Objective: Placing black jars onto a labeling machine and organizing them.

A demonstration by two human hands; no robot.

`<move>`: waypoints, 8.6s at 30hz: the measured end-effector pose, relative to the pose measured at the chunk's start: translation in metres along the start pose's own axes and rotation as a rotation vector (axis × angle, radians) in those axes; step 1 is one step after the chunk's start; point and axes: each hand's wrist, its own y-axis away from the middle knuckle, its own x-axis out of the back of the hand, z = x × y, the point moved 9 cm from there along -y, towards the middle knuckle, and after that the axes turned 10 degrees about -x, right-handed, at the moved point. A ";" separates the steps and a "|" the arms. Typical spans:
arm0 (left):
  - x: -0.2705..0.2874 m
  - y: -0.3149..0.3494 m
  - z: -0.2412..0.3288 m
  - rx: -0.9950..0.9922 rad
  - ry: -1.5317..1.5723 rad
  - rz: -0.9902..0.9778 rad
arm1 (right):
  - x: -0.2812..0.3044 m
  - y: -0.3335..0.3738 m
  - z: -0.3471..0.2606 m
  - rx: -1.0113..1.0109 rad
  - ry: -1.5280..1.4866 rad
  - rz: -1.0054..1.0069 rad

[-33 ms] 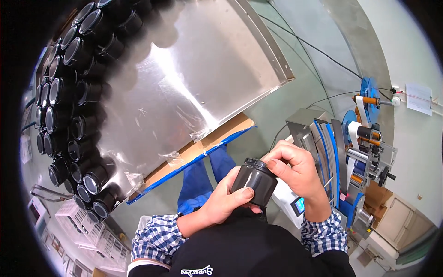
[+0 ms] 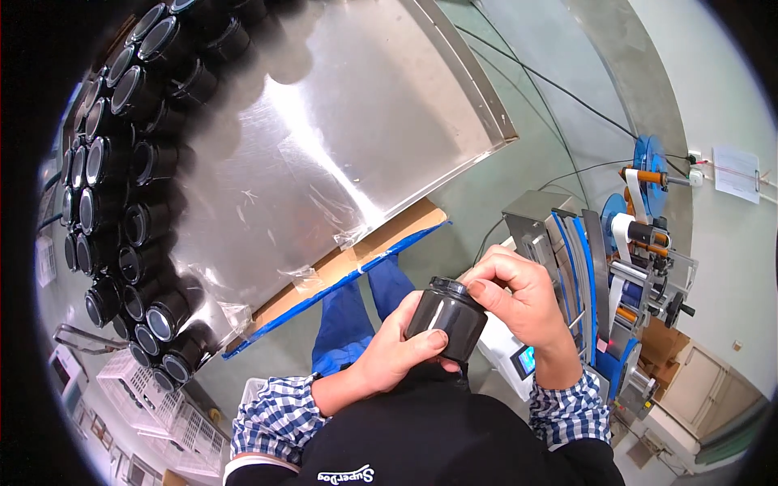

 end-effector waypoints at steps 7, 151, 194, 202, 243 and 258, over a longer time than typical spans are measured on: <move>-0.006 -0.008 0.051 -0.394 -0.568 -0.010 | 0.004 0.016 -0.053 0.249 0.273 0.029; -0.072 0.094 0.137 -0.734 -0.103 -0.350 | -0.049 0.064 -0.173 0.635 -0.207 -0.217; -0.078 0.093 0.154 -1.004 -0.229 -0.200 | -0.048 0.077 -0.199 0.811 0.226 -0.062; -0.064 0.100 0.165 -1.048 -0.403 -0.009 | -0.049 0.080 -0.197 0.830 0.166 0.083; -0.073 0.103 0.173 -1.151 -0.485 -0.078 | -0.046 0.079 -0.197 0.709 0.272 -0.064; -0.103 0.124 0.172 -1.425 -0.918 0.232 | -0.051 0.072 -0.181 0.848 -0.121 0.058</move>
